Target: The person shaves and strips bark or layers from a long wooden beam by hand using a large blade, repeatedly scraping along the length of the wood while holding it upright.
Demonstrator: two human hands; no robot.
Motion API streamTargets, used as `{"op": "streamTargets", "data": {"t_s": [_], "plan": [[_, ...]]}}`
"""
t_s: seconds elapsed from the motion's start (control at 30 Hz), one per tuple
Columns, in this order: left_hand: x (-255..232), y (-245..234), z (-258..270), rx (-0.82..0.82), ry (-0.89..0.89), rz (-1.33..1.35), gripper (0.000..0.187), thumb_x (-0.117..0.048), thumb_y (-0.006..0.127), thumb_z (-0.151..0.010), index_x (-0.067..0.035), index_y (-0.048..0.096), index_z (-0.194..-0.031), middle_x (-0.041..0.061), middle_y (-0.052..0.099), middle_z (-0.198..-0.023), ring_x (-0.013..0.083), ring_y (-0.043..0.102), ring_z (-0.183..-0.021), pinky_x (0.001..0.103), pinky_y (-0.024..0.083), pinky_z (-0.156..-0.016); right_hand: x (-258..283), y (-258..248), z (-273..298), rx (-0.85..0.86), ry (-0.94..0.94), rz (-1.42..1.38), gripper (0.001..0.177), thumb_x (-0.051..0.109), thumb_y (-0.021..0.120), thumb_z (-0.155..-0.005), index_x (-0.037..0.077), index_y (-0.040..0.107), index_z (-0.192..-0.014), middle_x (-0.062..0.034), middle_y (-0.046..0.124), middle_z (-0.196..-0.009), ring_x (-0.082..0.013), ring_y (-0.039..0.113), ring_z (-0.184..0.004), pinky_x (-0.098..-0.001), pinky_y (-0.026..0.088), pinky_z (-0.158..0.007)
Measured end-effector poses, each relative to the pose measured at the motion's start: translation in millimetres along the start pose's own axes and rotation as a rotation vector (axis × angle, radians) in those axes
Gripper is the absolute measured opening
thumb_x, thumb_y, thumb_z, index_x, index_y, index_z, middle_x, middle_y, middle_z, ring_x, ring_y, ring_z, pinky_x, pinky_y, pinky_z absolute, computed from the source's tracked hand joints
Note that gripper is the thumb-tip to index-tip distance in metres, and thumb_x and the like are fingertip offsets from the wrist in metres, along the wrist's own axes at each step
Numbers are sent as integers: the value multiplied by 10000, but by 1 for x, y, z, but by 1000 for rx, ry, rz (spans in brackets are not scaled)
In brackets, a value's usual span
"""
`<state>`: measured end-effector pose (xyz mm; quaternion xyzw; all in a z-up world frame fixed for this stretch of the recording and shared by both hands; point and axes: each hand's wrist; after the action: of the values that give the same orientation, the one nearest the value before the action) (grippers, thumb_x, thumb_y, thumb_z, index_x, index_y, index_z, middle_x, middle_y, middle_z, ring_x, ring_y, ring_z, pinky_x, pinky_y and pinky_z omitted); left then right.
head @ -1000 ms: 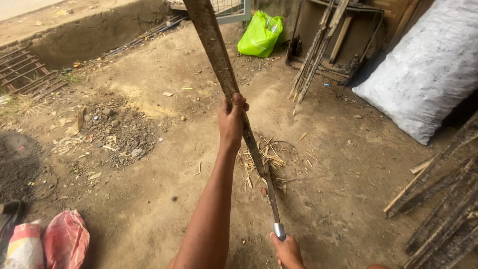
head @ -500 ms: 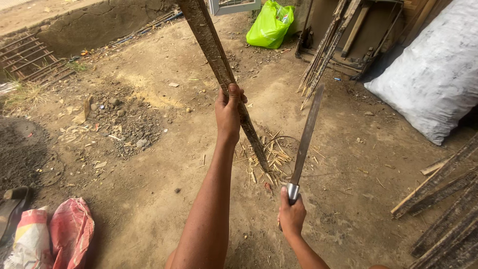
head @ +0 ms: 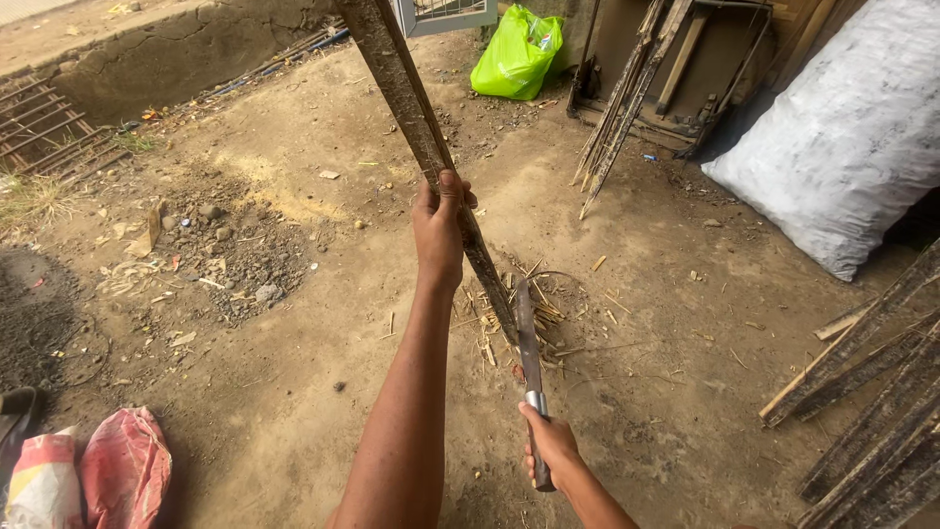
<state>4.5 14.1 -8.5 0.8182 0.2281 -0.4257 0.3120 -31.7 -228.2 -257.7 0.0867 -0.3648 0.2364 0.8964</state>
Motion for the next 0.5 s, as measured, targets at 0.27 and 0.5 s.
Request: {"op": "streamTargets", "data": {"t_s": [0.27,0.5], "plan": [[0,4,-3,-22,-2,-43,511,-613,588,-949,-102,594,-965,28,651,-803,140,595,-754,321,475,-706,16,12,8,-290,-606,161,447,561,569,-914,134,552,-785,13,530,-533,-116,468,-350,-329,442,-308],[2,7,1,-3,40,-20,508,-614,585,-963,-106,595,-976,27,623,-850,130,608,-810,323,506,-736,-103,-8,-78,-270,-47,487,467,537,655,-936,86,641,-814,2,564,-563,-139,506,-420,-325,404,-376]]}}
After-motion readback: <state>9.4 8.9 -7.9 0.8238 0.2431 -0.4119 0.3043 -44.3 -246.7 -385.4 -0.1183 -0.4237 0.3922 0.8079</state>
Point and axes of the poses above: each hand's wrist, its own z-axis away from the middle knuckle, its own y-axis out of the palm, x = y × z
